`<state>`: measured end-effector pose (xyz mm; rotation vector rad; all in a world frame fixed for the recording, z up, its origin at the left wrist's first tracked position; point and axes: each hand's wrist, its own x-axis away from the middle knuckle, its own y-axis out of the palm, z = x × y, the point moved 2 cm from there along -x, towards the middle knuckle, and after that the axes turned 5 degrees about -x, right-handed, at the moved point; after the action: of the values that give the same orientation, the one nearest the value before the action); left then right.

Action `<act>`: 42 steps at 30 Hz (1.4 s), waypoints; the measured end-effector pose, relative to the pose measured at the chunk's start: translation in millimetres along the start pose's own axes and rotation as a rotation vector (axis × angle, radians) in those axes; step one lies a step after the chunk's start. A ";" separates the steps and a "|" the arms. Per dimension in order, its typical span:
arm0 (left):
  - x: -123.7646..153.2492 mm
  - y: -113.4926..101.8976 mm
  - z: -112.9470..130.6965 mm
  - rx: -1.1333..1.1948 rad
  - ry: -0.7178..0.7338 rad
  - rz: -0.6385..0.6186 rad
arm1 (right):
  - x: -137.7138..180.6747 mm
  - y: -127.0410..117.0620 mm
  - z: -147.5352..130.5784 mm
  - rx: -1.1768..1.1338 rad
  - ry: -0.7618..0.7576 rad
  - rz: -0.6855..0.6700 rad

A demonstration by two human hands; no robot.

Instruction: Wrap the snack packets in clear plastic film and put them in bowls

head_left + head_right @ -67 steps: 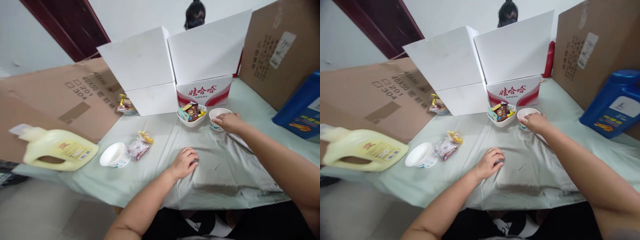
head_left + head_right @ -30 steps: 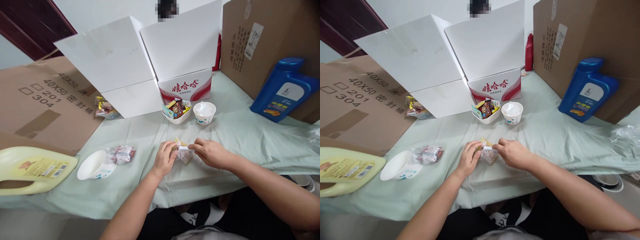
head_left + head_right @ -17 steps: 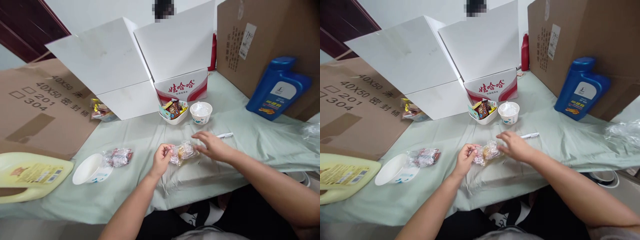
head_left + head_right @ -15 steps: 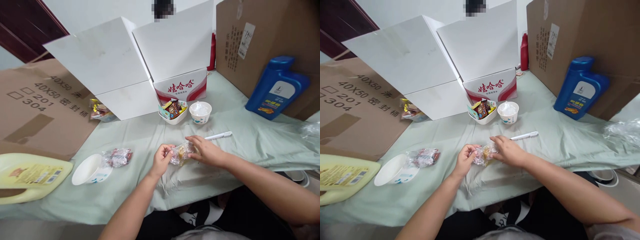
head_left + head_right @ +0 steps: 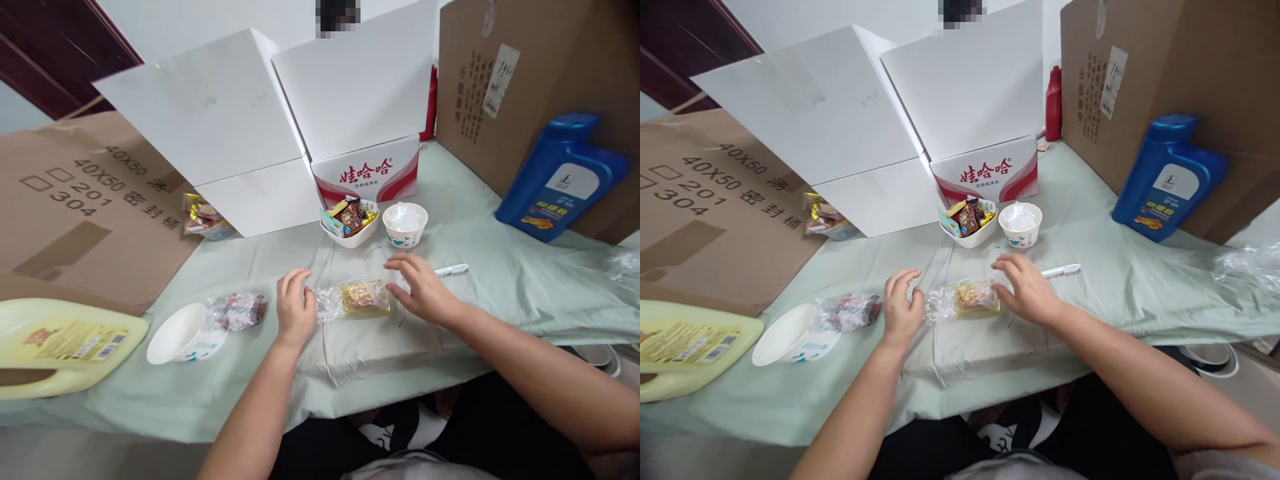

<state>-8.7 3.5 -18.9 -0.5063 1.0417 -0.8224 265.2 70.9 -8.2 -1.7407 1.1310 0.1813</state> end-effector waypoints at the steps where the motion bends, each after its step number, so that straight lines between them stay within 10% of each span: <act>1: 2.4 1.7 6.7 -0.044 0.125 -0.037 | 1.0 5.6 -5.6 -0.020 -0.050 -0.053; 5: 12.3 15.4 22.5 -0.099 0.386 -0.224 | 1.4 19.6 -10.7 0.020 -0.138 -0.331; 14: 18.7 -16.3 40.0 0.000 0.550 -0.033 | -7.4 -49.7 -0.3 -0.175 -0.095 -0.329; 20: 50.2 -30.6 71.9 0.161 0.730 -0.850 | 1.4 -52.4 -20.2 -0.151 0.083 -0.830; 23: 57.1 -27.5 72.6 0.051 0.633 -0.980 | 4.8 -37.8 -18.9 0.186 0.200 -0.926; 32: 46.3 -14.1 43.7 -0.285 0.431 -0.530 | 0.3 -29.0 -13.4 0.374 0.149 -0.572; 39: 42.8 -10.7 36.2 -0.415 0.237 -0.682 | -3.1 -16.4 -1.9 0.226 0.009 -0.541; 42: 37.9 -16.1 40.2 -0.467 0.156 -0.754 | -7.4 -31.3 18.1 0.332 0.198 -0.178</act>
<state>31.6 -36.8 -10.8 -1.2968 1.2029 -1.2964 291.2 91.3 8.0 -1.5721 1.0698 -0.2792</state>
